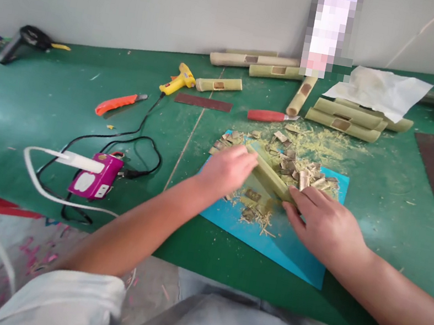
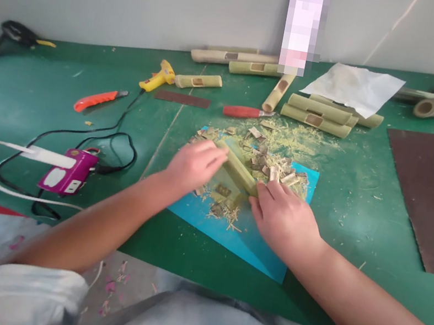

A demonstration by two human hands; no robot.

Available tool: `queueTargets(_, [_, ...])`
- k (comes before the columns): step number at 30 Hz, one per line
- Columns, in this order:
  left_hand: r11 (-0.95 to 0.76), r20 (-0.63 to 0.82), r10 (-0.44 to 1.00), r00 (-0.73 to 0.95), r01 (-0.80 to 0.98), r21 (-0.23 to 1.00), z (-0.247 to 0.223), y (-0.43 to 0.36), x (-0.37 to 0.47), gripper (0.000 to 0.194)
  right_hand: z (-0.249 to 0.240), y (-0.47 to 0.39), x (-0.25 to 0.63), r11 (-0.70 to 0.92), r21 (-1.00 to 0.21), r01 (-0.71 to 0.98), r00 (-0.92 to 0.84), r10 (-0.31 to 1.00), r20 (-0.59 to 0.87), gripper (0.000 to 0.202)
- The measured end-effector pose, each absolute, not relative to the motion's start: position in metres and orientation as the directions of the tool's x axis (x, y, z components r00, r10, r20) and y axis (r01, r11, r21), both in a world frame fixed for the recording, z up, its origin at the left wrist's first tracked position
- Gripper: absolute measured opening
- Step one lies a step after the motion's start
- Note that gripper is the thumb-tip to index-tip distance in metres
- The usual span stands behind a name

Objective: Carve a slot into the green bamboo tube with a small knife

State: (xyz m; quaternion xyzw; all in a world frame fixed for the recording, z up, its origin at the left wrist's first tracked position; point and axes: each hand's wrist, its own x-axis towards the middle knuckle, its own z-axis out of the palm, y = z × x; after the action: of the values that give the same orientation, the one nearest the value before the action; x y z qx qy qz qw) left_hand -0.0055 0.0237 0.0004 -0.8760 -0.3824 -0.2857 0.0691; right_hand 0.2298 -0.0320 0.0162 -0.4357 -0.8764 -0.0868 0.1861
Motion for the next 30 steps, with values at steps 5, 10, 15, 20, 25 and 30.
queueTargets(5, [-0.705, 0.502, 0.655, 0.565, 0.695, 0.137, 0.002, 0.024, -0.007, 0.029, 0.017, -0.032, 0.228, 0.611, 0.027, 0.791, -0.566, 0.715, 0.409, 0.027])
queueTargets(10, [-0.712, 0.481, 0.663, 0.573, 0.682, 0.169, 0.001, 0.018, -0.004, 0.031, 0.017, -0.033, 0.226, 0.624, 0.05, 0.78, -0.583, 0.695, 0.42, 0.028])
queueTargets(15, [-0.718, 0.528, 0.646, 0.551, 0.673, 0.176, -0.001, 0.017, -0.003, 0.029, 0.016, -0.033, 0.227, 0.622, 0.053, 0.781, -0.582, 0.696, 0.42, 0.029])
queueTargets(20, [-0.739, 0.487, 0.636, 0.599, 0.655, 0.159, -0.002, 0.022, -0.006, 0.029, 0.015, -0.033, 0.227, 0.617, 0.042, 0.785, -0.577, 0.706, 0.409, 0.028])
queueTargets(25, [-0.661, 0.545, 0.675, 0.498, 0.735, 0.148, 0.0, 0.022, -0.008, 0.029, 0.017, -0.035, 0.227, 0.589, 0.061, 0.806, -0.564, 0.732, 0.381, 0.029])
queueTargets(30, [-0.726, 0.468, 0.647, 0.602, 0.674, 0.137, 0.0, 0.018, -0.006, 0.031, 0.018, -0.037, 0.226, 0.612, 0.07, 0.788, -0.591, 0.72, 0.363, 0.03])
